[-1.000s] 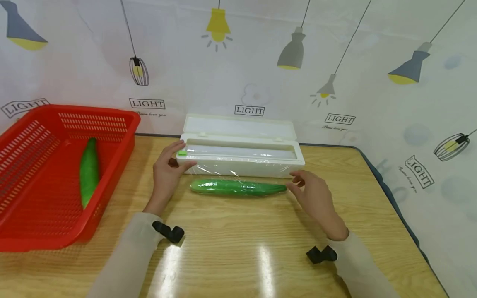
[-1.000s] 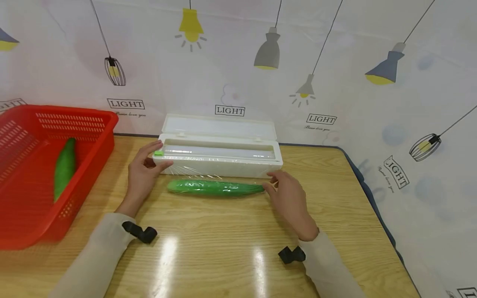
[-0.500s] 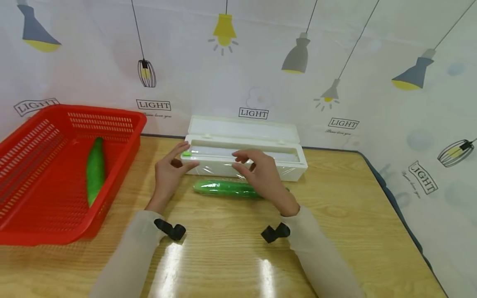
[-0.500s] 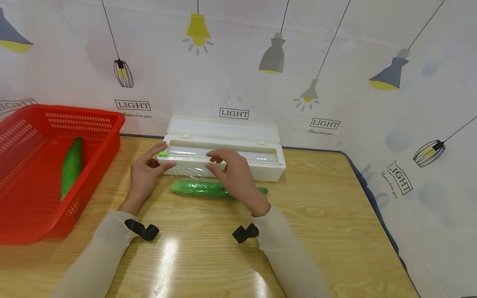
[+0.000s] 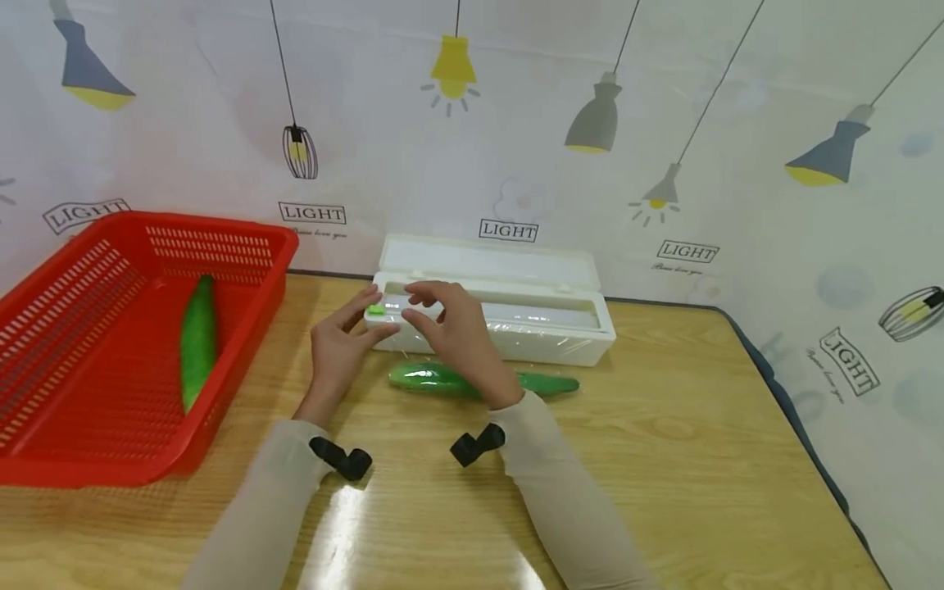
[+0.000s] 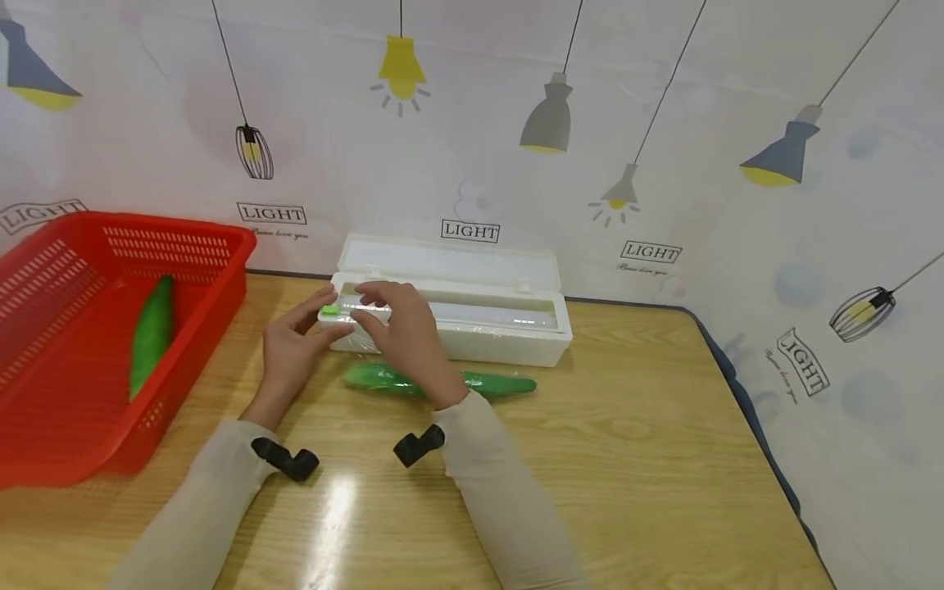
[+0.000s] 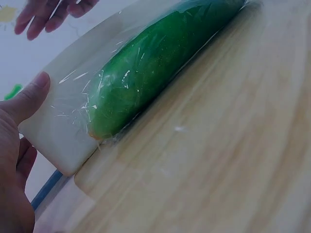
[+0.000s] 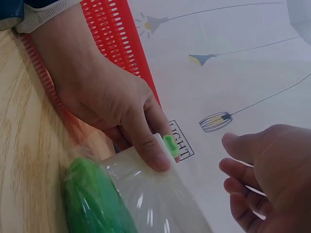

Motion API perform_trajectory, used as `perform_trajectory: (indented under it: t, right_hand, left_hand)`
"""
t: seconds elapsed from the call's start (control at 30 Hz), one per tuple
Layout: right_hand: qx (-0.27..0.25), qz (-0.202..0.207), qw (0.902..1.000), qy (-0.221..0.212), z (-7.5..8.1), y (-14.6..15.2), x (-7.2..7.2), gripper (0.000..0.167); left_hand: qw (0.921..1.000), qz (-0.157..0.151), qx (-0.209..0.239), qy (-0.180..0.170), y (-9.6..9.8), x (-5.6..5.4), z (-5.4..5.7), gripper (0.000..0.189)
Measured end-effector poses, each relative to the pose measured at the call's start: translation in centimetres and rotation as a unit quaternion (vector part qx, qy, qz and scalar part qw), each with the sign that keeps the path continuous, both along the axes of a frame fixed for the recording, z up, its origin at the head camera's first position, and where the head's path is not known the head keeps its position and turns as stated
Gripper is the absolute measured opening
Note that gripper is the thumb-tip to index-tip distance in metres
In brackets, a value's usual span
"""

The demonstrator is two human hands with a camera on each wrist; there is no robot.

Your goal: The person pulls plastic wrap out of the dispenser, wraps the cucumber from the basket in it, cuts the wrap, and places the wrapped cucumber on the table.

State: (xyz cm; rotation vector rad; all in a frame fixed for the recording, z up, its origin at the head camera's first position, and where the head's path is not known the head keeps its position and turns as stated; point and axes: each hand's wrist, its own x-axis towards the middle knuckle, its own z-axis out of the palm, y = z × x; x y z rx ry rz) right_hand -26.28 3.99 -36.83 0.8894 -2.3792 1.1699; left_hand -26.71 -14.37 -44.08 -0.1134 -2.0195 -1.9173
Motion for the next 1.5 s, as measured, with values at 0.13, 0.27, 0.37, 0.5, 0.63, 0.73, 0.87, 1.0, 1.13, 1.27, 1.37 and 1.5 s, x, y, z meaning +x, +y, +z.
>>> perform_trajectory:
  t: [0.13, 0.27, 0.37, 0.5, 0.63, 0.73, 0.87, 1.0, 1.13, 1.27, 1.37, 1.5]
  right_hand:
    - [0.004, -0.009, 0.9998, 0.017, -0.4, -1.0, -0.3, 0.027]
    - [0.006, -0.016, 0.9995, 0.026, -0.5, -1.7, -0.5, 0.025]
    - [0.017, -0.023, 0.9991, 0.03, -0.5, -2.1, -0.6, 0.024]
    - [0.041, -0.032, 0.9984, 0.022, -0.7, -2.3, -0.8, 0.023]
    - [0.062, -0.044, 0.9969, 0.022, -1.3, -2.4, -0.9, 0.021]
    - [0.073, -0.049, 0.9949, 0.049, -1.9, -2.6, -1.0, 0.018]
    - [0.069, -0.05, 0.9924, 0.088, -2.4, -3.1, -1.1, 0.016]
    - [0.058, -0.062, 0.9917, 0.096, -2.5, -3.3, -0.9, 0.016]
    - [0.059, -0.078, 0.9912, 0.089, -2.4, -3.4, -0.8, 0.019]
    - [0.059, -0.083, 0.9923, 0.07, -2.3, -3.7, -0.7, 0.019]
    - [0.064, -0.089, 0.993, 0.046, -2.1, -3.8, -0.5, 0.018]
    - [0.073, -0.1, 0.9921, 0.025, -2.0, -4.0, -0.4, 0.018]
  left_hand:
    - [0.9998, -0.009, 0.013, -0.009, 0.1, 0.5, 0.6, 0.054]
    - [0.9998, -0.016, 0.009, -0.003, 0.3, 1.3, 1.9, 0.054]
    - [0.9999, -0.015, -0.004, 0.004, 0.3, 1.7, 2.7, 0.053]
    - [0.9999, -0.01, -0.007, 0.004, 0.1, 1.2, 2.1, 0.052]
    - [0.9999, -0.009, 0.003, 0.005, -0.1, 0.2, 0.4, 0.052]
    - [0.9999, -0.003, 0.009, 0.004, -0.2, 0.2, 0.2, 0.052]
    - [0.9996, -0.005, 0.019, 0.019, -0.4, 0.2, 0.2, 0.05]
    - [0.999, -0.01, 0.011, 0.042, -0.3, 0.0, 0.3, 0.047]
    - [0.999, -0.002, -0.004, 0.044, -0.2, -0.1, 0.3, 0.047]
    - [0.9995, 0.002, -0.005, 0.031, -0.2, 0.0, 0.1, 0.048]
    - [0.9998, -0.003, 0.0, 0.017, -0.2, 0.1, 0.1, 0.048]
    - [0.9998, -0.011, 0.008, 0.016, -0.1, 0.2, 0.1, 0.048]
